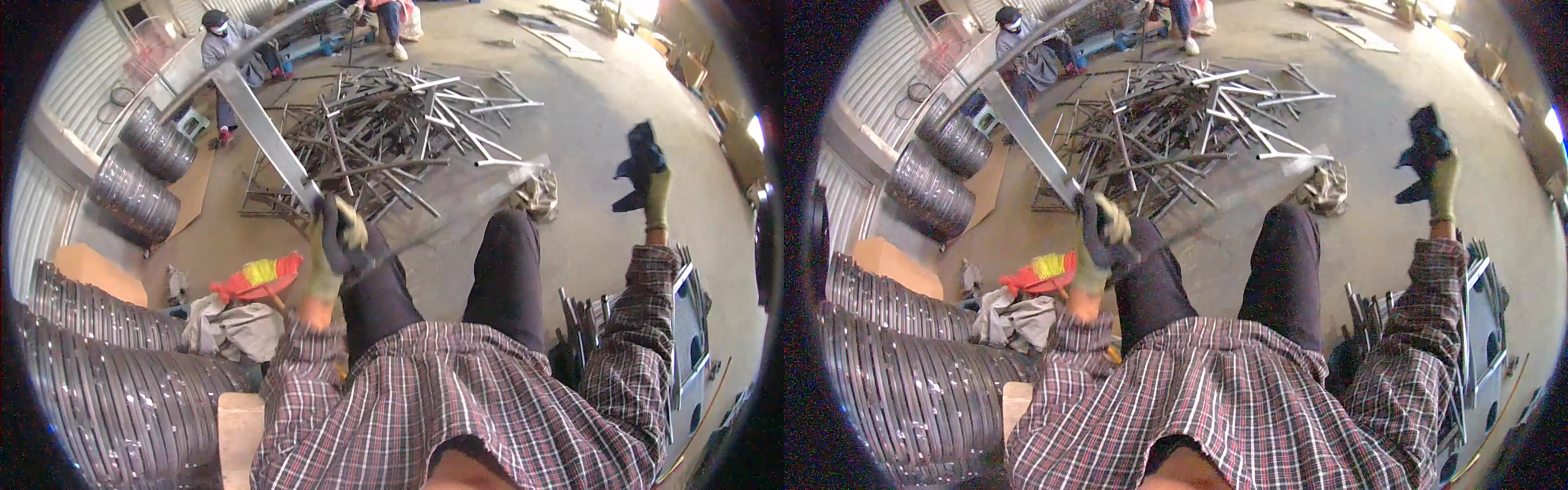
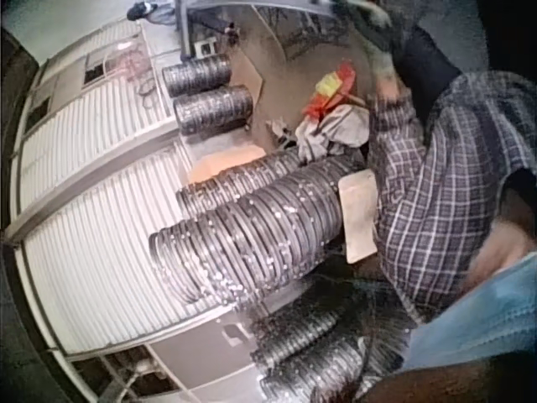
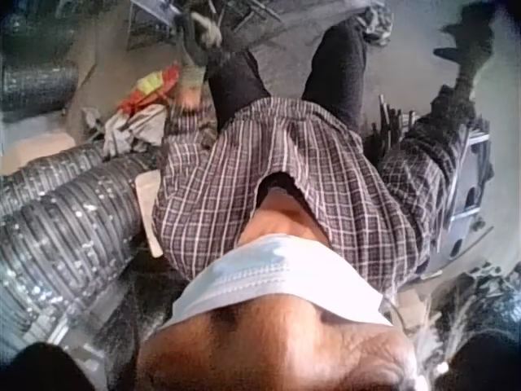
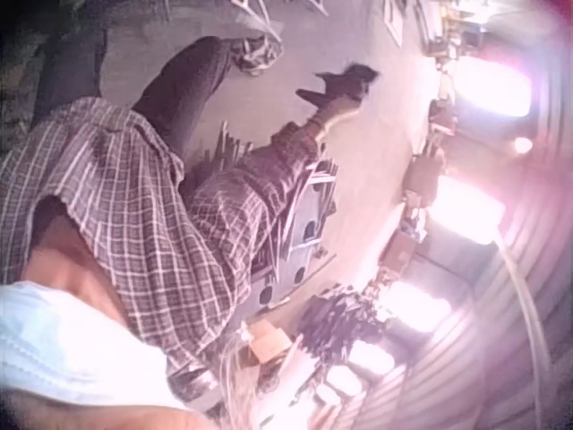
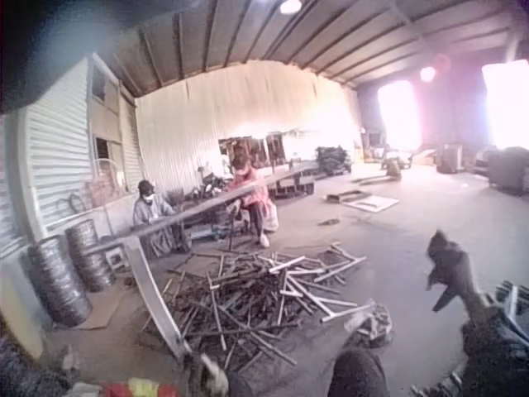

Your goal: Cleaning and wiping down metal frame components in a workshop.

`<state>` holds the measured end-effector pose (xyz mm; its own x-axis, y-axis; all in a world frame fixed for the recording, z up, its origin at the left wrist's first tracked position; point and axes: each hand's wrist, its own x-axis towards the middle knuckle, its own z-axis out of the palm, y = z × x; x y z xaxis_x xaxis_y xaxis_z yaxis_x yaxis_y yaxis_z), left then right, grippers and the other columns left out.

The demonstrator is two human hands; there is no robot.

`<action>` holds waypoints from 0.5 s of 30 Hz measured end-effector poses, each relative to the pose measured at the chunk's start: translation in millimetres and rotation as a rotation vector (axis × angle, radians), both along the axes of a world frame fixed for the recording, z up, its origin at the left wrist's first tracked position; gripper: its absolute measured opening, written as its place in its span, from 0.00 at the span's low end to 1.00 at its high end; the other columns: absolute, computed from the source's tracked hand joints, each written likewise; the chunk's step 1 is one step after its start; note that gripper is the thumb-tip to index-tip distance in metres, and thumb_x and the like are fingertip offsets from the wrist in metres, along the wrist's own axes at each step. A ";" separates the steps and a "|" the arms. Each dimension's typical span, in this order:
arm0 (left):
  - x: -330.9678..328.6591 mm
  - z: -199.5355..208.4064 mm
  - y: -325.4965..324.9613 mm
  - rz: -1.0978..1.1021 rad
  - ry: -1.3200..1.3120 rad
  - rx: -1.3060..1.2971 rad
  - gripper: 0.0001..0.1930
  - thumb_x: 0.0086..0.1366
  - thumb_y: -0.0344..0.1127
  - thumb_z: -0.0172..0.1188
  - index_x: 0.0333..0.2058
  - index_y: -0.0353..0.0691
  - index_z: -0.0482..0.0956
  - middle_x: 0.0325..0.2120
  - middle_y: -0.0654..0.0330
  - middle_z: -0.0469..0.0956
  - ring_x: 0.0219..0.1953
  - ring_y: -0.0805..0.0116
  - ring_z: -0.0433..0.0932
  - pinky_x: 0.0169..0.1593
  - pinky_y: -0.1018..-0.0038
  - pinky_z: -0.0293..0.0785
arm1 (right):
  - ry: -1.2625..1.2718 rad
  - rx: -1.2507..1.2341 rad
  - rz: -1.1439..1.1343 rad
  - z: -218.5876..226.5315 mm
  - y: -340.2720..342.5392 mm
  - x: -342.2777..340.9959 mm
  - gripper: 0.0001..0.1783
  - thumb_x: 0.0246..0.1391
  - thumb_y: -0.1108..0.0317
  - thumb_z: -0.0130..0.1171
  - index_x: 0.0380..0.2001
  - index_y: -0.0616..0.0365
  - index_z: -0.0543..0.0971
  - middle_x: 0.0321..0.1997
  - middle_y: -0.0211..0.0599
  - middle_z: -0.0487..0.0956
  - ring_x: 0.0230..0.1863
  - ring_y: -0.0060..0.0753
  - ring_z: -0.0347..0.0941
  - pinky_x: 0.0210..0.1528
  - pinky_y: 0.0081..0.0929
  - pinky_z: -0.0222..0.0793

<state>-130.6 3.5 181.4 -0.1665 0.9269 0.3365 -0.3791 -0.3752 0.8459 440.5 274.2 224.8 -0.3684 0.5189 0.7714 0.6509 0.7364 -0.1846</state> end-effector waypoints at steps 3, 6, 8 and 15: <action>-24.6 3.1 48.2 0.054 -0.113 0.069 0.22 0.72 0.54 0.41 0.25 0.46 0.67 0.12 0.68 0.55 0.13 0.74 0.56 0.22 0.74 0.59 | 0.481 -0.439 -0.012 -80.4 -14.4 -58.2 0.19 0.55 0.68 0.51 0.49 0.66 0.75 0.43 0.42 0.83 0.42 0.23 0.74 0.45 0.30 0.72; -39.4 2.3 69.4 0.044 -0.177 0.147 0.22 0.71 0.56 0.41 0.27 0.47 0.71 0.13 0.69 0.55 0.14 0.76 0.54 0.23 0.75 0.58 | 0.497 -0.578 0.039 -97.2 -76.3 -142.8 0.20 0.52 0.75 0.55 0.50 0.64 0.76 0.43 0.40 0.82 0.43 0.24 0.74 0.49 0.27 0.70; -41.7 1.2 75.1 -0.013 -0.193 0.205 0.22 0.71 0.56 0.41 0.28 0.48 0.73 0.12 0.69 0.55 0.14 0.76 0.54 0.23 0.75 0.57 | 0.715 -0.695 0.176 -105.0 -100.0 -179.3 0.14 0.56 0.69 0.57 0.44 0.65 0.79 0.42 0.35 0.82 0.42 0.23 0.74 0.49 0.25 0.69; -0.4 -4.3 83.0 -0.158 -0.386 0.288 0.24 0.69 0.58 0.42 0.26 0.48 0.75 0.12 0.70 0.55 0.14 0.77 0.53 0.23 0.75 0.54 | 1.283 -1.467 0.821 -123.2 -153.2 -330.0 0.19 0.55 0.55 0.61 0.43 0.58 0.77 0.35 0.31 0.77 0.33 0.26 0.75 0.32 0.26 0.72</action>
<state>-131.0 86.5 177.1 -0.1943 0.8293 0.5239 -0.7146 -0.4855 0.5036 110.5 121.0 101.6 -0.4966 0.8680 -0.0037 -0.5971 -0.3446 -0.7244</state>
